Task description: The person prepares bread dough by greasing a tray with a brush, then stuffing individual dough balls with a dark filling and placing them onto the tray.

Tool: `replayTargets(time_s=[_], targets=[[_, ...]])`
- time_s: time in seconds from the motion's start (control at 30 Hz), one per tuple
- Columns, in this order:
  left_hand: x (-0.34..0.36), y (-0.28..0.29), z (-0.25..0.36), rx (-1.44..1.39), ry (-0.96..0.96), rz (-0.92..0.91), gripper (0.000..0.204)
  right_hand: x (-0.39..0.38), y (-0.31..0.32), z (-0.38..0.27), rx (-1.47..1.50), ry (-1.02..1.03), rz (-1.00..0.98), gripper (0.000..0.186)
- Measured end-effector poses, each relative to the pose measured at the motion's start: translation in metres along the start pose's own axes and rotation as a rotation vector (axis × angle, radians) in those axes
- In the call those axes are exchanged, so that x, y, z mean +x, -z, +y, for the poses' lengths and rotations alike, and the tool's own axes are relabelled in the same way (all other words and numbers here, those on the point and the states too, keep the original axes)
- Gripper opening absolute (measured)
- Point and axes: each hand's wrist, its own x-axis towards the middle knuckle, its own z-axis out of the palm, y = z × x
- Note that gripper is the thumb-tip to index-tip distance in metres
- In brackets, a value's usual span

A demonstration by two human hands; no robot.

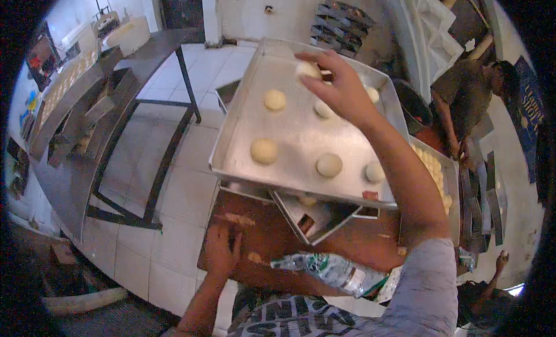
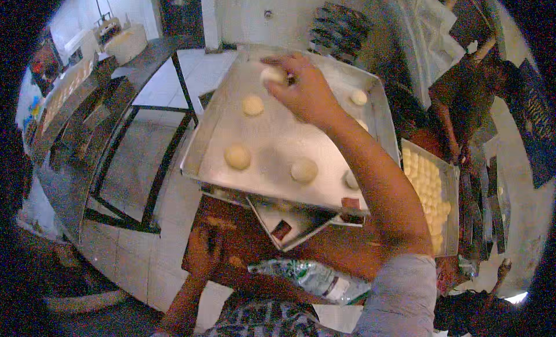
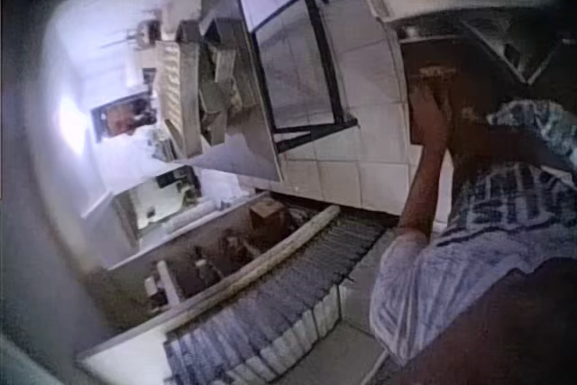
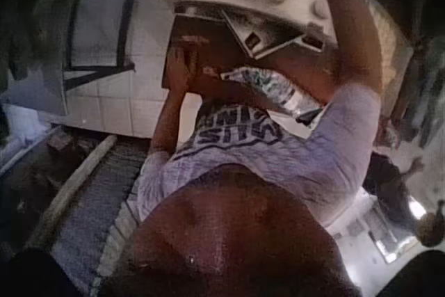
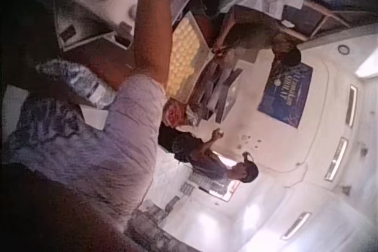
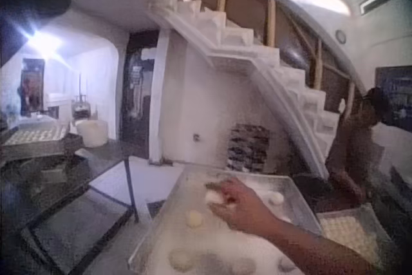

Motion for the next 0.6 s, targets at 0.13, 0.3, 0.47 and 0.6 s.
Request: replayTargets(time_s=[0.13, 0.3, 0.47, 0.6], targets=[[0.010, 0.006, 0.011, 0.108, 0.053, -0.100, 0.037, 0.080, -0.044, 0.083, -0.370, 0.056, 0.273, 0.051], [0.015, 0.012, 0.004, 0.019, 0.077, -0.155, 0.036, 0.111, -0.095, 0.121, -0.482, -0.265, -0.144, 0.055], [0.021, 0.012, 0.009, 0.006, 0.114, -0.181, 0.037, 0.102, -0.120, 0.136, -0.610, -0.218, -0.071, 0.058], [0.043, 0.014, 0.024, 0.022, 0.139, -0.252, 0.035, 0.101, -0.084, 0.145, -0.587, -0.246, -0.254, 0.058]])
